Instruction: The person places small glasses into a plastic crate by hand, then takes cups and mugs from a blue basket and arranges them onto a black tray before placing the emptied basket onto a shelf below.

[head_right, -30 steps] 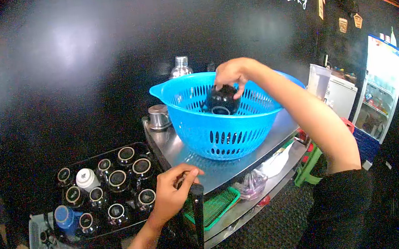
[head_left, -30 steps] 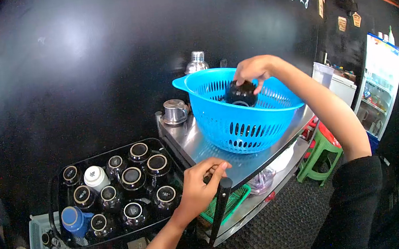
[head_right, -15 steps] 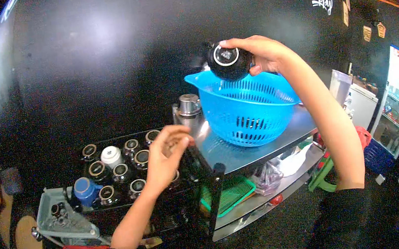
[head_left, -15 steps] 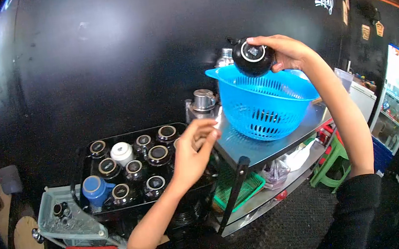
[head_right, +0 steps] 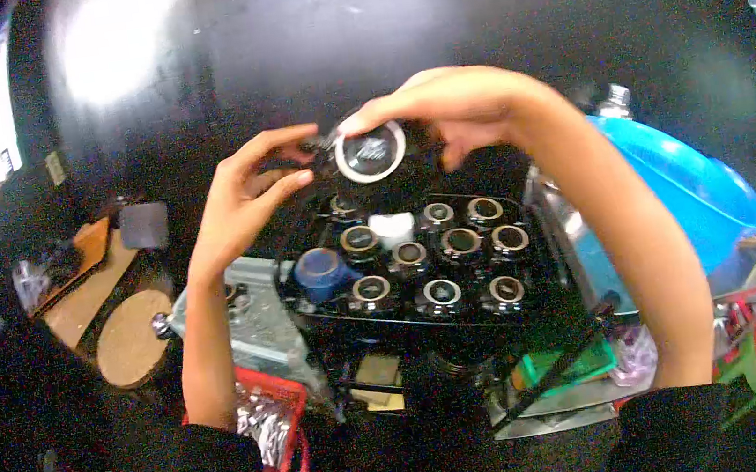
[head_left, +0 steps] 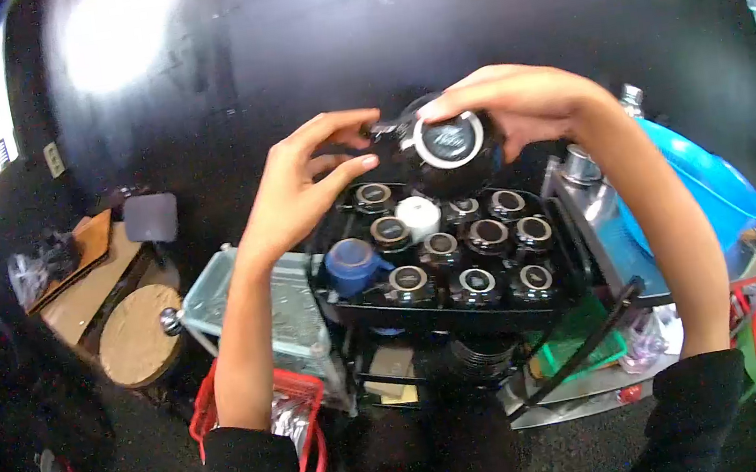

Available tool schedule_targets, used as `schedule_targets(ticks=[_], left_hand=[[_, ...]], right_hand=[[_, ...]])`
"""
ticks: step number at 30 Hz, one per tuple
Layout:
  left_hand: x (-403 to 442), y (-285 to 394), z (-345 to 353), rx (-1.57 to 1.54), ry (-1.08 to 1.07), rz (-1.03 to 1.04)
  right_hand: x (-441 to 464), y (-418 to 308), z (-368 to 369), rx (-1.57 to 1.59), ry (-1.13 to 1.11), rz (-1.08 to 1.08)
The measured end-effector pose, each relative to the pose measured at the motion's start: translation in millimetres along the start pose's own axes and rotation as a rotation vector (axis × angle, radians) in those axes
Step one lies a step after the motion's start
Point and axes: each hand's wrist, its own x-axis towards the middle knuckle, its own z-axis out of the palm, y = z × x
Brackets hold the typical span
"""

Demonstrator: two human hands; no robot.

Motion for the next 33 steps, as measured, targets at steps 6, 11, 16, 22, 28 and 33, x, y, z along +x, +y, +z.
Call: schedule_targets(ticks=[6, 11, 16, 22, 28, 33], left_hand=[[-54, -14, -93, 0.124, -0.096, -0.159], [-88, -35, -131, 0.065, -0.145, -0.402], [-116, -80, -155, 0.048, -0.098, -0.553], [-158, -178, -163, -0.091, 0.057, -0.656], [-170, -271, -150, -0.056, 0.105, -0.719], [-167, -335, -136, -0.091, 0.026, -0.770]], right_hand=[[107, -11, 65, -0.050, -0.354, -0.016], [178, 6, 115, 0.079, -0.505, 0.003], [239, 48, 160, 0.150, -0.428, -0.020], [254, 102, 212, -0.312, 0.158, -0.428], [243, 118, 222, -0.329, 0.187, -0.655], [247, 122, 217, -0.286, 0.122, -0.703]])
